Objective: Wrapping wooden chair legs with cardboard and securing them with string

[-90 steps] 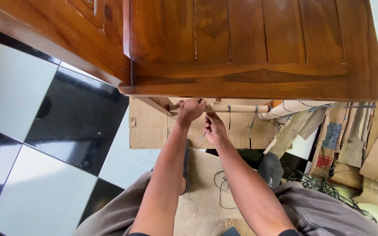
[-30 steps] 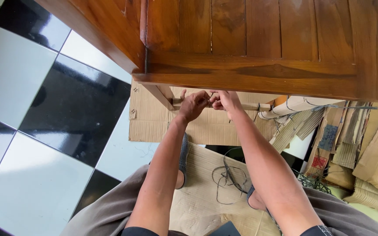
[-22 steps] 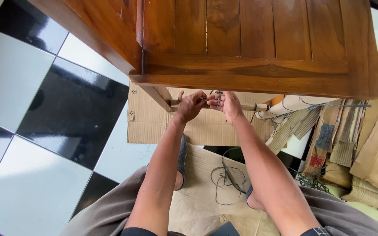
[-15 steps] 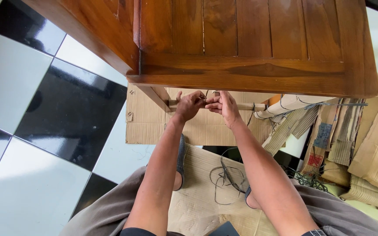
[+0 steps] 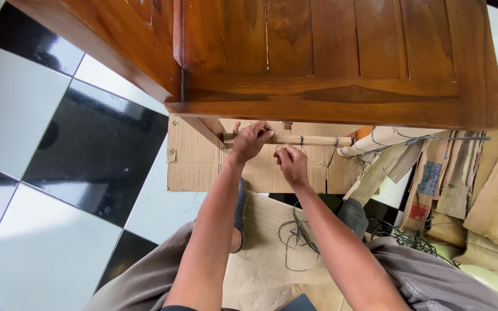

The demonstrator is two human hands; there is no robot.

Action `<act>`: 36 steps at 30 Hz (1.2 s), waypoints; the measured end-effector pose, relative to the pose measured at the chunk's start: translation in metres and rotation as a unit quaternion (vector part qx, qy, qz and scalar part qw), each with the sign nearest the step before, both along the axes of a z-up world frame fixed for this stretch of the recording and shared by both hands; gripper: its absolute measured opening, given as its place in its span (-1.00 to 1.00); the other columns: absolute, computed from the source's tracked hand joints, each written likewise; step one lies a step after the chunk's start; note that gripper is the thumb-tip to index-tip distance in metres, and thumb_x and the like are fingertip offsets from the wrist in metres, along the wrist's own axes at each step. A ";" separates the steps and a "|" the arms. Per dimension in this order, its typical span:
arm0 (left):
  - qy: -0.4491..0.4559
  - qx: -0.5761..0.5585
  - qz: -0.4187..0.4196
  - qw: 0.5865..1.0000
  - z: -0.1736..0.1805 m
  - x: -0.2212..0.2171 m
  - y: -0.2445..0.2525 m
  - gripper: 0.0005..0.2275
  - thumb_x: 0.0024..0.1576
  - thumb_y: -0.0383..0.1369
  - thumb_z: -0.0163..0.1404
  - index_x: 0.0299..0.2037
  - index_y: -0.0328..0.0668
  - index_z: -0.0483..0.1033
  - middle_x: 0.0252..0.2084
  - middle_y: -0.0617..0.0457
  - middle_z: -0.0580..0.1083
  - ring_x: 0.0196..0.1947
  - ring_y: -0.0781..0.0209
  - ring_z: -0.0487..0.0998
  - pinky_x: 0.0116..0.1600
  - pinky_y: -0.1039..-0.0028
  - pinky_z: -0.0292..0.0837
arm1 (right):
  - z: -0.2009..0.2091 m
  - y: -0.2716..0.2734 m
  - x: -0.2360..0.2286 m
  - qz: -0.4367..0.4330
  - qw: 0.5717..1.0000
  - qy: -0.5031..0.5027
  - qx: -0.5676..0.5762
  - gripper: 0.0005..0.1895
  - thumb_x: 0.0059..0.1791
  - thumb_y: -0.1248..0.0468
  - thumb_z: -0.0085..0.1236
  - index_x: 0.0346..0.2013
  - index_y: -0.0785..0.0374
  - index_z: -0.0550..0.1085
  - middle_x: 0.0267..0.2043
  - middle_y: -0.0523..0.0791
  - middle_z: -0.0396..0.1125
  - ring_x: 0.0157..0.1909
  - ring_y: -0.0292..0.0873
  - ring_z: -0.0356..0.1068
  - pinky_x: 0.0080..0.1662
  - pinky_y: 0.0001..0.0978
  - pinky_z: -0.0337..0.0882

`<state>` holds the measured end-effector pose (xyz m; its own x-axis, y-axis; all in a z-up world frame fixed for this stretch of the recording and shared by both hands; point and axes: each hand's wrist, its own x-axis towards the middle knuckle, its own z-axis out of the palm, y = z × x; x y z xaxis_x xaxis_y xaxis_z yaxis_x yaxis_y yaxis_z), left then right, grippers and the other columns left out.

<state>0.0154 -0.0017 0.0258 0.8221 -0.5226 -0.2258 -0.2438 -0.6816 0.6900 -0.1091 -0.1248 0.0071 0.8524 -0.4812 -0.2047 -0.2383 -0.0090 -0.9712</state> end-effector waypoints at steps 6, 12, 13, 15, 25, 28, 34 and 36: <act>-0.004 0.009 0.011 1.000 -0.016 0.003 -0.001 -0.90 0.20 -0.06 -0.04 -0.18 0.42 0.53 -0.24 0.37 0.61 -0.09 0.32 0.64 0.46 0.24 -0.32 | -0.050 0.007 0.004 -0.012 0.969 0.117 0.215 -0.44 0.09 0.16 0.10 0.36 0.21 0.26 0.15 -0.01 0.27 -0.21 -0.17 0.43 -0.21 -0.29 0.46; 0.013 -0.005 0.025 1.000 -0.014 0.001 -0.001 -0.89 0.17 -0.06 -0.02 -0.17 0.41 0.53 -0.24 0.39 0.61 -0.09 0.33 0.64 0.48 0.20 -0.29 | 0.010 0.009 0.017 -0.034 0.917 0.123 0.378 -0.31 0.05 0.38 0.00 0.45 0.07 0.02 0.22 -0.06 0.28 -0.11 -0.18 0.44 -0.07 -0.30 0.44; 0.013 -0.004 0.025 1.000 -0.015 0.002 -0.001 -0.89 0.17 -0.06 -0.02 -0.17 0.41 0.53 -0.24 0.39 0.61 -0.09 0.33 0.64 0.48 0.20 -0.29 | 0.002 0.008 0.019 -0.034 0.917 0.124 0.379 -0.31 0.05 0.38 0.00 0.45 0.07 0.02 0.22 -0.06 0.28 -0.11 -0.18 0.44 -0.07 -0.30 0.44; 0.019 -0.021 0.031 0.999 -0.017 0.002 0.000 -0.89 0.17 -0.08 -0.02 -0.18 0.40 0.54 -0.21 0.37 0.61 -0.07 0.30 0.64 0.48 0.17 -0.31 | -0.012 0.006 0.023 -0.002 0.912 0.131 0.389 -0.26 0.03 0.37 0.07 0.46 0.03 0.04 0.17 -0.08 0.32 -0.07 -0.15 0.46 -0.05 -0.26 0.43; 0.010 -0.004 0.035 0.999 -0.023 0.003 -0.005 -0.87 0.17 -0.02 -0.03 -0.16 0.45 0.55 -0.17 0.46 0.61 -0.04 0.38 0.63 0.50 0.22 -0.32 | 0.011 0.019 0.007 0.028 0.963 0.113 0.243 -0.69 0.05 0.08 0.17 -0.07 0.22 0.42 -0.25 -0.24 0.33 -0.32 -0.35 0.36 -0.28 -0.49 0.32; 0.024 -0.028 0.054 0.998 -0.027 0.004 -0.004 -0.88 0.18 -0.07 0.00 -0.15 0.43 0.57 -0.19 0.45 0.61 -0.03 0.45 0.61 0.49 0.18 -0.34 | -0.004 0.025 -0.005 -0.012 0.975 0.088 0.203 -0.65 0.07 0.04 0.15 -0.11 0.28 0.46 -0.32 -0.15 0.35 -0.36 -0.33 0.32 -0.32 -0.50 0.26; 0.027 -0.080 0.082 0.993 -0.017 0.002 -0.002 -0.88 0.19 -0.05 0.04 -0.16 0.39 0.59 -0.21 0.43 0.61 -0.04 0.48 0.62 0.48 0.21 -0.31 | -0.024 0.025 -0.020 -0.024 0.992 0.084 0.091 -0.61 0.07 -0.05 0.24 -0.25 0.26 0.54 -0.43 -0.14 0.24 -0.37 -0.29 0.21 -0.34 -0.40 0.25; 0.047 -0.108 0.091 0.989 -0.013 0.000 -0.002 -0.87 0.21 -0.03 0.04 -0.15 0.39 0.60 -0.21 0.45 0.62 -0.02 0.49 0.61 0.48 0.20 -0.31 | -0.028 0.026 -0.024 -0.022 0.994 0.107 0.012 -0.56 0.07 -0.17 0.23 -0.23 0.16 0.59 -0.31 -0.08 0.37 -0.24 -0.21 0.31 -0.21 -0.29 0.28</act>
